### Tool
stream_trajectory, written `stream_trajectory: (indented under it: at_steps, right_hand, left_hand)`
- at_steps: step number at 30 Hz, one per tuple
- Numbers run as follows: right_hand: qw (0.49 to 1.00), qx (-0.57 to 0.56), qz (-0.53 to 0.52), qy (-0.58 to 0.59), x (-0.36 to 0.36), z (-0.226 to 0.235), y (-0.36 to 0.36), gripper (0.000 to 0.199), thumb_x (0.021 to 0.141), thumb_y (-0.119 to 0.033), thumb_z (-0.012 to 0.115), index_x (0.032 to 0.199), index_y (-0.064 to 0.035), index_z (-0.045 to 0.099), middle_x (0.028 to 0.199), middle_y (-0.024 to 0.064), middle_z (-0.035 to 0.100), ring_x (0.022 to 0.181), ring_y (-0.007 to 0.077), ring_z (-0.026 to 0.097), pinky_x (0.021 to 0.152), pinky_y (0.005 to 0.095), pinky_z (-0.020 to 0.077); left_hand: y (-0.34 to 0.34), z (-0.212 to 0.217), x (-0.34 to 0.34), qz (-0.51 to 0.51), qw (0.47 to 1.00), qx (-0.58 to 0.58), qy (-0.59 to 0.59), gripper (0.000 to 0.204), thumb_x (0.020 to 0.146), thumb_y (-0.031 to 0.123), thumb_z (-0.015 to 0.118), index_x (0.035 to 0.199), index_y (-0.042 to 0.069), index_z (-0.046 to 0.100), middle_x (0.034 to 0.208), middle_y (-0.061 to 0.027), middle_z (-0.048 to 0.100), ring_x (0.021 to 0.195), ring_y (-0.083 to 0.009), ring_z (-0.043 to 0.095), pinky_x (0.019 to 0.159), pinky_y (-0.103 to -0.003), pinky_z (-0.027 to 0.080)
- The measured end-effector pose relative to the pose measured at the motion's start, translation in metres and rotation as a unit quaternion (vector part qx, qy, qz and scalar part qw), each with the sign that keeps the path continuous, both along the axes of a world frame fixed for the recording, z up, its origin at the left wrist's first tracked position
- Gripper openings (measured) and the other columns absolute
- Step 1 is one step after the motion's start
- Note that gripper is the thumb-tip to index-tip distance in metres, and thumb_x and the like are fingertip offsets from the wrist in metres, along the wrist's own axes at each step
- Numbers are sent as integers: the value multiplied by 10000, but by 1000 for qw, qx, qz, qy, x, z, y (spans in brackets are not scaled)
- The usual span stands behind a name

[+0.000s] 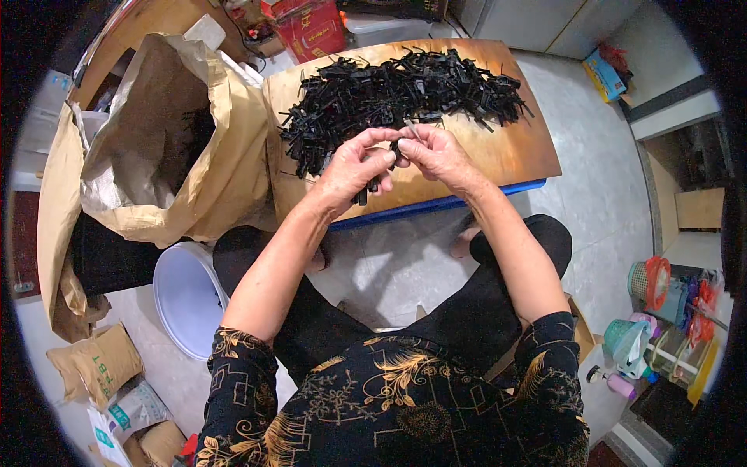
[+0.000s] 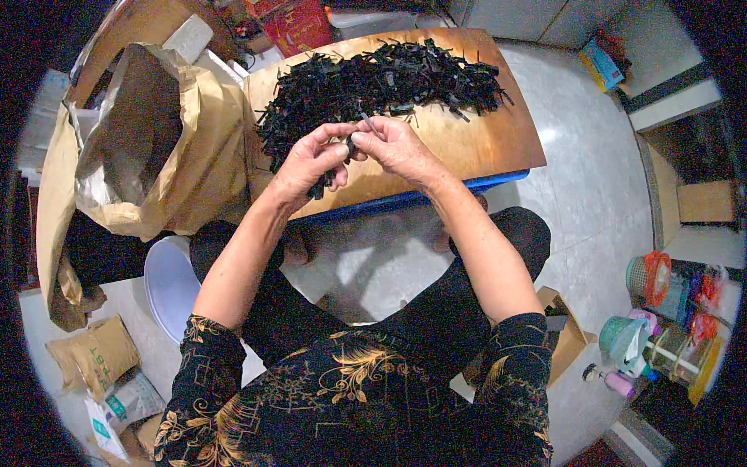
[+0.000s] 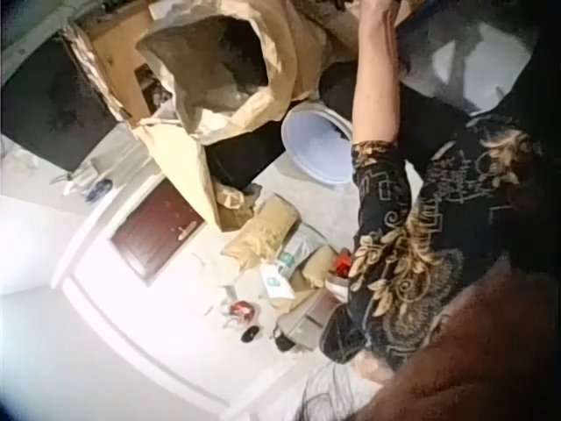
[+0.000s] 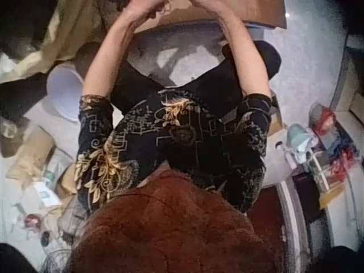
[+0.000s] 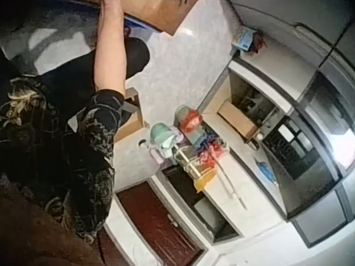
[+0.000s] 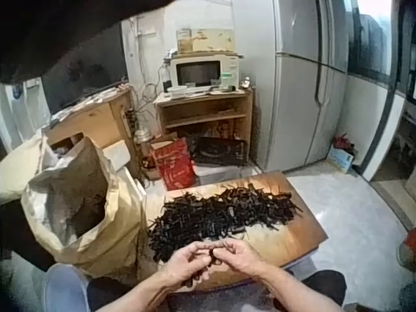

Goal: Manual assembly of small black plastic components by joining them together at a workstation.

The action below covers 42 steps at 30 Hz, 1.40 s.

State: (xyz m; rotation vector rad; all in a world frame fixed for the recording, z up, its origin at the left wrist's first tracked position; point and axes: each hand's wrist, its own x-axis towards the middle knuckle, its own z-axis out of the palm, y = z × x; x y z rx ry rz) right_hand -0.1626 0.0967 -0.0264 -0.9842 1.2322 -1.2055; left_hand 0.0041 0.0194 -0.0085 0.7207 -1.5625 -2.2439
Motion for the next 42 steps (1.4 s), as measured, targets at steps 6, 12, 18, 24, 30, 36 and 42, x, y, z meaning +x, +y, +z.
stream_trajectory:
  at_steps: [6,12,18,24,30,36,42]
  right_hand:
    - [998,-20,-43,28,12,-6,-5,225,891,-298,547,962,-85,548,653,-74,481,480,-10,333,394,157,235]
    - [989,96,-45,-101,24,4,-2,242,952,-329,415,974,-103,498,560,-56,397,405,24,264,361,180,224]
    - [983,101,-27,-154,33,7,1,215,956,-329,402,1010,-127,452,566,-38,412,392,33,251,355,180,232]
    - [980,97,-41,-168,35,5,-4,205,958,-311,401,1009,-117,446,559,-36,405,395,34,269,352,174,235]
    - [977,108,-67,-170,39,3,-12,219,963,-276,393,1058,-83,431,533,-38,385,392,34,291,336,177,234]
    - [972,131,-70,-182,42,-1,-21,270,961,-254,398,1171,-86,410,533,-57,357,395,21,270,336,172,215]
    - [977,173,-46,-112,40,-1,-30,280,945,-268,428,1187,-126,430,563,-83,332,419,21,255,357,185,210]
  left_hand:
    - [4,-3,-1,12,986,-151,-72,306,874,104,536,1169,52,477,884,-69,619,557,-71,558,456,-196,428]
    - [2,-6,1,73,976,-194,-64,341,882,97,515,1212,48,448,875,-74,617,568,-82,576,454,-202,435]
    - [-3,-11,1,75,982,-162,-66,364,884,102,516,1237,50,442,836,-70,601,563,-77,568,465,-203,437]
    - [-4,-15,-2,81,985,-146,-47,356,881,81,511,1232,54,455,774,-45,576,552,-68,553,469,-201,435]
    - [-5,-12,-4,86,980,-159,-82,349,883,72,500,1230,69,466,747,-32,572,559,-64,543,488,-200,438]
    - [-6,-30,-7,163,919,-351,-81,337,835,24,521,1170,69,521,801,-74,604,631,-112,575,562,-253,476]
    - [-11,-29,-2,157,913,-351,-136,318,813,4,542,1121,82,543,901,-98,629,698,-153,612,613,-276,486]
